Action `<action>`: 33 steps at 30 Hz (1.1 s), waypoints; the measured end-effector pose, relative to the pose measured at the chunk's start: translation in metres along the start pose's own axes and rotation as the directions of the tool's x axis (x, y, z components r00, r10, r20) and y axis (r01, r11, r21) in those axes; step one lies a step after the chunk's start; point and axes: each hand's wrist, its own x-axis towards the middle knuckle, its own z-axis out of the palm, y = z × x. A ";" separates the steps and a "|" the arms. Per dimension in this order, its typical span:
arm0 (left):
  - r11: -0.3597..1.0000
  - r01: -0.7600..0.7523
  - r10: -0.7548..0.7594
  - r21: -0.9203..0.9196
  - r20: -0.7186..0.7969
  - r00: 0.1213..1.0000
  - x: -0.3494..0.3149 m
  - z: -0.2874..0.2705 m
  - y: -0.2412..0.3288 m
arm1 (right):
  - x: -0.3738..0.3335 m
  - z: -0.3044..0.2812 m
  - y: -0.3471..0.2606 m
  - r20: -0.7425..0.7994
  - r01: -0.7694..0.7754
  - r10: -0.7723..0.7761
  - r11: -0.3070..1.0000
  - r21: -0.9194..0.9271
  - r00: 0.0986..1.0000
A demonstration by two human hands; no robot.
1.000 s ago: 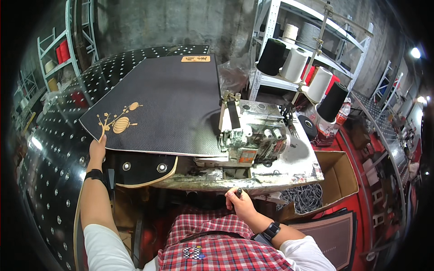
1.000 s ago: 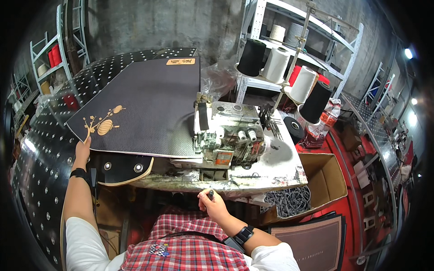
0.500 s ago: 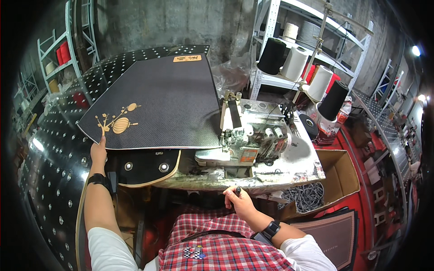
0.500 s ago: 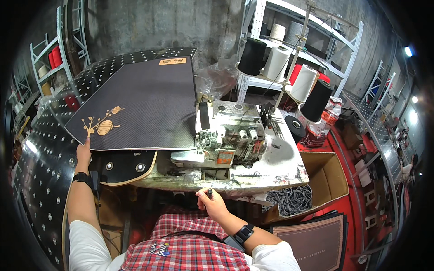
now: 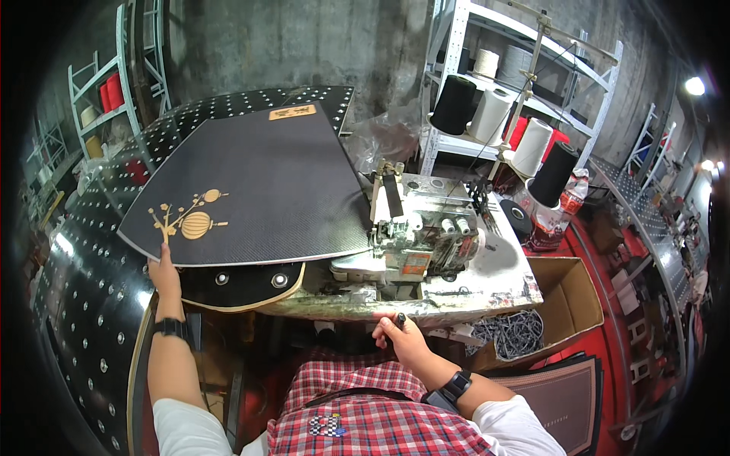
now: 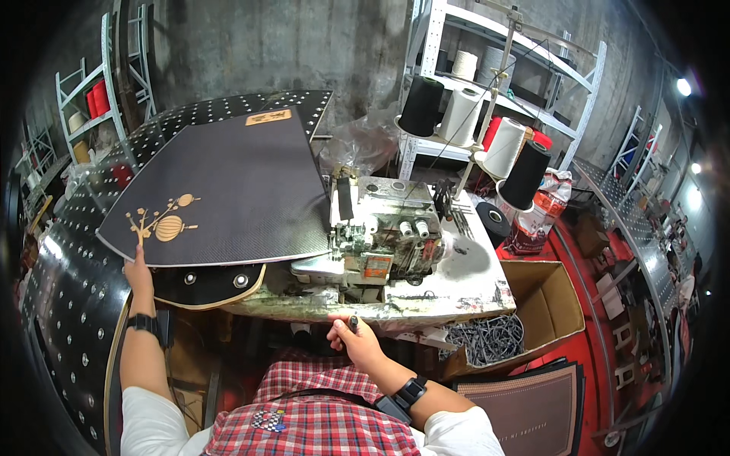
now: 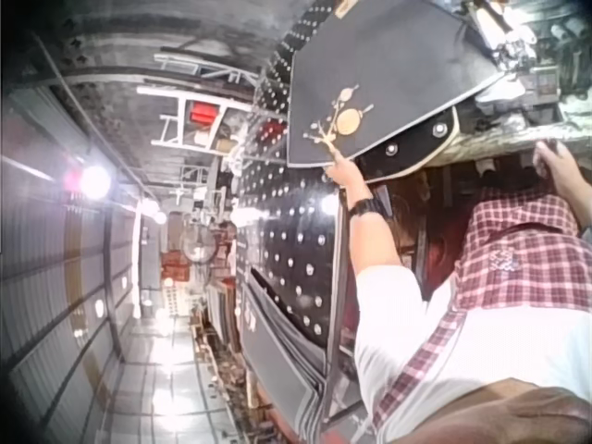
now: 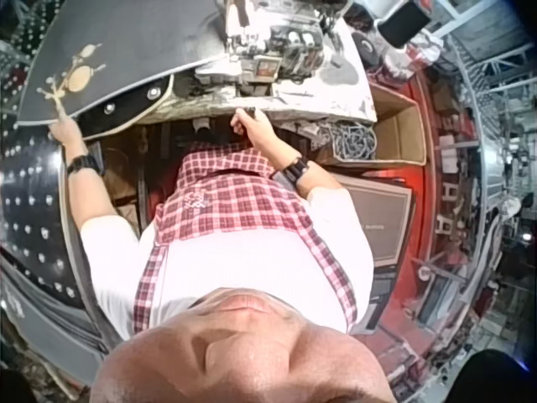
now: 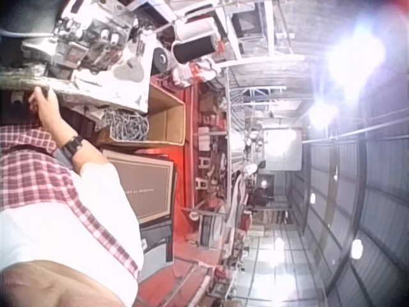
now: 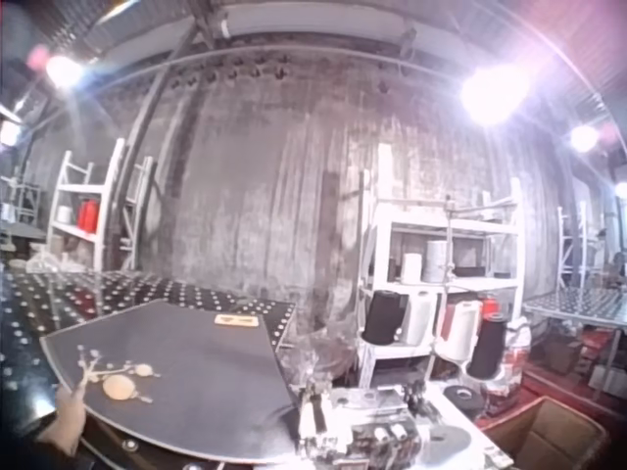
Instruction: Finishing the edges of various floor mats using an industrial overlock sewing machine.
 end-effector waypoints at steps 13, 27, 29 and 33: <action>0.960 -0.261 0.280 -0.104 0.273 0.920 -0.179 -0.133 0.133 | 0.049 0.028 -0.048 0.107 0.022 -0.018 0.999 -0.035 0.994; 0.280 -0.960 0.935 -0.009 0.230 0.271 -0.189 -0.092 0.224 | 0.075 0.000 -0.026 0.032 -0.012 0.009 0.996 0.090 0.999; 0.242 -0.969 0.948 0.041 0.205 0.245 -0.184 -0.094 0.229 | 0.067 0.005 -0.022 0.032 0.000 -0.002 0.997 0.082 0.999; 0.222 -0.967 0.954 0.124 0.175 0.242 -0.165 -0.101 0.228 | 0.058 0.007 -0.022 -0.044 0.015 -0.010 0.994 0.106 0.999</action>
